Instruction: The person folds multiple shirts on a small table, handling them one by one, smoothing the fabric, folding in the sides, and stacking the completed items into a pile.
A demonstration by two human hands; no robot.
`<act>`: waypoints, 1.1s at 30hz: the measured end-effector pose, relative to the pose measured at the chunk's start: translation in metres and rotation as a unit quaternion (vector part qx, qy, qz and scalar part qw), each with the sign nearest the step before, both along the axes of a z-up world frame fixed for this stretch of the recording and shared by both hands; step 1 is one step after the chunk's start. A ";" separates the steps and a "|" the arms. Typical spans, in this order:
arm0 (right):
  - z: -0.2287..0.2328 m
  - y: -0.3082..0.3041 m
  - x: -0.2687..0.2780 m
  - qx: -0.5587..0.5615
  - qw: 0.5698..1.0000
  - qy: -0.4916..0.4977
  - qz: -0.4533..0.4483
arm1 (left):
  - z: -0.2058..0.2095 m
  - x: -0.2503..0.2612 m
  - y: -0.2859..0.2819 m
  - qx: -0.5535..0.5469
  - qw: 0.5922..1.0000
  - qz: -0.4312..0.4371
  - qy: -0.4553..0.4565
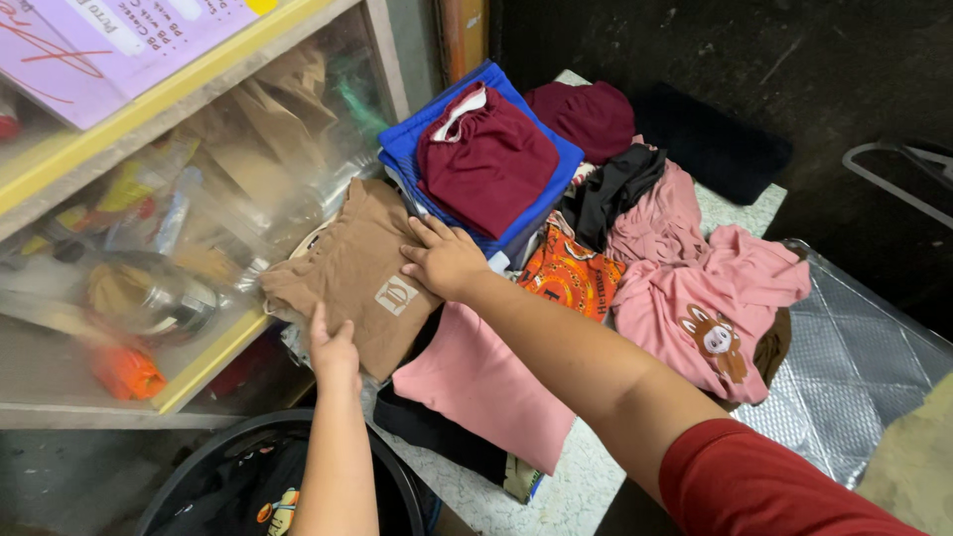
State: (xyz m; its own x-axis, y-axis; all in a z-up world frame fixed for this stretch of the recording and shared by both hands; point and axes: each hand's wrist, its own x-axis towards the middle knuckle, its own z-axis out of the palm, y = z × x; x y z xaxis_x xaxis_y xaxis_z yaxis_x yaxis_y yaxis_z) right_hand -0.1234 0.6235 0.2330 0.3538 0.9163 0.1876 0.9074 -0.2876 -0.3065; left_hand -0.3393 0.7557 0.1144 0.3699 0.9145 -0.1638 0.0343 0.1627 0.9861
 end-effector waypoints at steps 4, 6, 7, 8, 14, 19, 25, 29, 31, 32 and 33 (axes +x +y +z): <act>0.009 -0.042 -0.012 0.061 0.997 -0.036 0.015 | -0.015 -0.039 -0.021 0.248 0.946 0.113 0.177; 0.011 -0.065 -0.028 0.084 0.996 -0.032 0.010 | -0.012 -0.068 -0.042 0.197 0.963 0.118 0.139; 0.012 -0.077 -0.040 0.092 0.995 -0.026 0.010 | -0.011 -0.080 -0.056 0.196 0.964 0.110 0.145; 0.013 -0.086 -0.051 0.102 0.994 -0.022 0.011 | -0.007 -0.091 -0.068 0.197 0.963 0.103 0.150; 0.016 -0.160 -0.118 0.054 0.998 0.021 -0.002 | 0.004 -0.130 -0.134 0.160 0.964 0.098 0.186; 0.001 -0.224 -0.156 0.096 0.993 0.073 0.014 | -0.020 -0.162 -0.176 0.198 0.952 0.099 0.212; -0.008 -0.274 -0.211 0.171 0.963 0.209 0.001 | -0.026 -0.220 -0.180 0.272 0.899 0.105 0.328; -0.007 -0.276 -0.258 0.107 0.915 0.383 -0.066 | 0.025 -0.265 -0.160 0.151 0.880 0.118 0.434; -0.024 -0.257 -0.293 0.136 0.879 0.454 -0.047 | 0.045 -0.291 -0.141 0.123 0.848 0.118 0.501; -0.036 -0.244 -0.312 0.151 0.858 0.489 -0.038 | 0.048 -0.304 -0.129 0.111 0.830 0.117 0.534; -0.050 -0.229 -0.331 0.141 0.813 0.563 -0.045 | 0.047 -0.319 -0.115 0.092 0.831 0.111 0.538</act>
State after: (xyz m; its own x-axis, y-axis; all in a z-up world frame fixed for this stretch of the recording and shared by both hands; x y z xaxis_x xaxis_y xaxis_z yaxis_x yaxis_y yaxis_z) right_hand -0.4544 0.3942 0.1831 0.5107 0.8535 -0.1038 -0.0157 -0.1115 -0.9936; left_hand -0.6587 0.6407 0.1616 -0.0811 0.9868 -0.1401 0.9010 0.1327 0.4130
